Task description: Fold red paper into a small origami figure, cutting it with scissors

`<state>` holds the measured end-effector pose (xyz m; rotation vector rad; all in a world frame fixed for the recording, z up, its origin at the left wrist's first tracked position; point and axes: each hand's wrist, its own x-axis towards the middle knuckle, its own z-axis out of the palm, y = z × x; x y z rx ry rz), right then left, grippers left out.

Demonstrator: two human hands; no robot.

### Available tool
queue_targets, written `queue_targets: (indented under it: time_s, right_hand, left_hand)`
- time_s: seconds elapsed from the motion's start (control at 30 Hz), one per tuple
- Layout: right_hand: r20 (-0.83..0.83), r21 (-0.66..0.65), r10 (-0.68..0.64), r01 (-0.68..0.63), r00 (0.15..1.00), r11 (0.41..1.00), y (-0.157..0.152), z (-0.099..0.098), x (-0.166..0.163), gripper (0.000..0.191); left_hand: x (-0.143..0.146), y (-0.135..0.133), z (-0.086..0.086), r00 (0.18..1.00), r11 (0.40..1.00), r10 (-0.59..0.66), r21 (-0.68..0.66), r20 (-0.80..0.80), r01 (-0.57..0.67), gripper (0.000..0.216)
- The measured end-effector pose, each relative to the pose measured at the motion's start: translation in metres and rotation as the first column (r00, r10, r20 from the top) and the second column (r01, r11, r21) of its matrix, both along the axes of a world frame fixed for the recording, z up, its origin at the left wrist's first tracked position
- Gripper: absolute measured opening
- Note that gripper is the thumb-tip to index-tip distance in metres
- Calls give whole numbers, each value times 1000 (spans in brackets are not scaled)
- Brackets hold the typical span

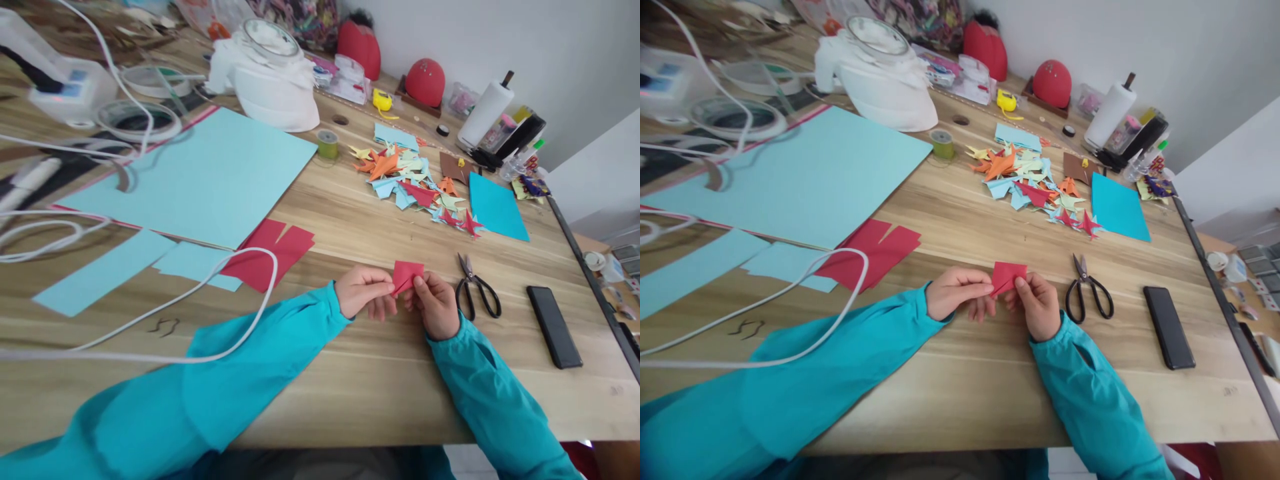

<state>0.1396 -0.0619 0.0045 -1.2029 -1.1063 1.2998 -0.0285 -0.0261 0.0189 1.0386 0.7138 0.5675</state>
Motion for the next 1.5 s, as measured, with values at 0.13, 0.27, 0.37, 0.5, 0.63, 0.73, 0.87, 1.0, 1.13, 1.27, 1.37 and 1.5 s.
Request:
queue_targets:
  time_s: [0.13, 0.27, 0.37, 0.5, 0.63, 0.73, 0.87, 1.0, 1.13, 1.27, 1.37, 1.5]
  right_hand:
    - [0, 25, 17, -17, 1000, 1000, 1, -1, 0, 27]
    - [18, 12, 8, -9, 1000, 1000, 1, -2, 0, 27]
    - [10, 5, 2, -2, 1000, 1000, 1, -4, 0, 27]
    - [-8, 6, 8, -8, 1000, 1000, 1, -3, 0, 26]
    - [0, -5, 3, -3, 1000, 1000, 1, -2, 0, 27]
    - [17, -19, -14, 14, 1000, 1000, 0, -1, -1, 29]
    - [22, -28, -21, 21, 1000, 999, 1, 0, -1, 30]
    - [19, -34, -23, 24, 1000, 999, 0, 0, -1, 31]
    - [-2, -45, -20, 20, 1000, 999, 1, 1, -1, 30]
    - [-20, -51, -13, 12, 1000, 999, 1, 1, -1, 30]
    - [-17, -48, -17, 16, 1000, 999, 2, 0, 0, 30]
    - [-16, -39, -26, 25, 1000, 999, 2, -1, 0, 29]
  left_hand:
    - [2, 0, -7, 1000, 1000, 19, 22, 7, -19, 34]
    - [4, -1, -12, 1000, 998, 19, 56, -16, -18, 34]
    - [4, -2, -13, 999, 996, 21, 91, -49, -17, 30]
    - [4, -3, -11, 998, 994, 23, 105, -61, -16, 28]
    - [4, -3, -12, 998, 994, 11, 105, -58, -5, 26]
    - [5, -2, -13, 999, 996, -1, 88, -48, 5, 27]
    - [4, -2, -13, 999, 998, -21, 63, -47, 24, 26]
    - [3, -2, -12, 997, 998, -34, 58, -62, 37, 23]
    - [3, -2, -12, 997, 997, -28, 64, -69, 32, 24]
    - [4, -2, -12, 997, 996, -14, 84, -75, 21, 24]
    - [4, -3, -13, 997, 997, -20, 79, -74, 26, 24]
    - [4, -2, -15, 999, 998, -21, 62, -49, 24, 24]
